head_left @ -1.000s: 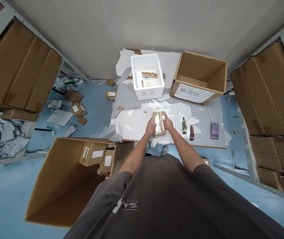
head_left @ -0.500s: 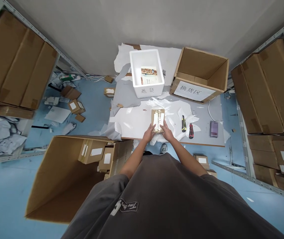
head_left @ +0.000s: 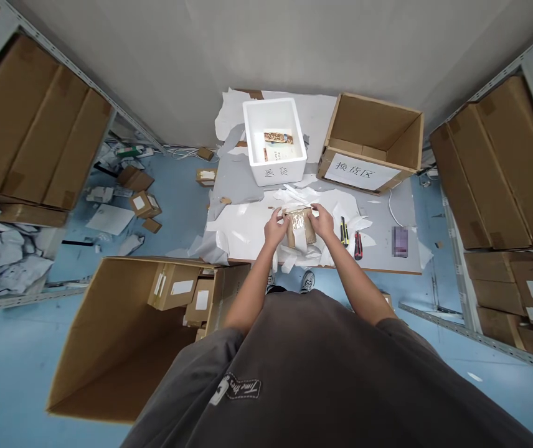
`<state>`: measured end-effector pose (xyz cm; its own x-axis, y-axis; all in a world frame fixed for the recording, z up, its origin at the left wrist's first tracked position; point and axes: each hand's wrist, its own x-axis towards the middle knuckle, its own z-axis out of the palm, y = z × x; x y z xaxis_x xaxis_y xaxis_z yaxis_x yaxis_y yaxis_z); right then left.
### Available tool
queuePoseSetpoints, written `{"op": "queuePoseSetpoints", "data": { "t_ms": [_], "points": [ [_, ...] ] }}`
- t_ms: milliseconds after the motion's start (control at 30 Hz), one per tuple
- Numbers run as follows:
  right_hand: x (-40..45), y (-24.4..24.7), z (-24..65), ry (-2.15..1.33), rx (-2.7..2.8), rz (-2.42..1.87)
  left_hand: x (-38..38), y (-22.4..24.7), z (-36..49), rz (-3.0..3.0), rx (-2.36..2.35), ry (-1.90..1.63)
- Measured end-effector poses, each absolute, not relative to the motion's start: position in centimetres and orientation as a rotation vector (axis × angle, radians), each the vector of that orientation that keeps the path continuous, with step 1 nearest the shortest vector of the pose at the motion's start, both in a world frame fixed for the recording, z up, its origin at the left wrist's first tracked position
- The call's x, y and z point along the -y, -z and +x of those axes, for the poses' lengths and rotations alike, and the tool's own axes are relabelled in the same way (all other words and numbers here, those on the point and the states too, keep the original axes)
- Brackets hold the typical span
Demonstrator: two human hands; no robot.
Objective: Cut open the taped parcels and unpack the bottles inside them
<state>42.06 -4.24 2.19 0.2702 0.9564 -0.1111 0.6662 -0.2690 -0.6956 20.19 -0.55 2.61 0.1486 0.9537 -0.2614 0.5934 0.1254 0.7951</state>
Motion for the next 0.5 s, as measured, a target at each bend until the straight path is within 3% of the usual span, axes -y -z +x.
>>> {"op": "queuePoseSetpoints", "data": {
  "t_ms": [167, 333, 500],
  "points": [
    [2.5, -0.3, 41.1, -0.843, 1.343, -2.246, 0.5, 0.3, 21.8, 1.491, -1.408, -0.444],
    [5.7, 1.0, 41.8, -0.772, 1.496, -2.020, 3.0, 2.4, 21.0, 1.697, -1.425, -0.662],
    [9.6, 1.8, 42.5, -0.846, 1.702, -1.853, 5.0, 3.2, 19.3, 1.920, -1.144, -0.450]
  ]
}}
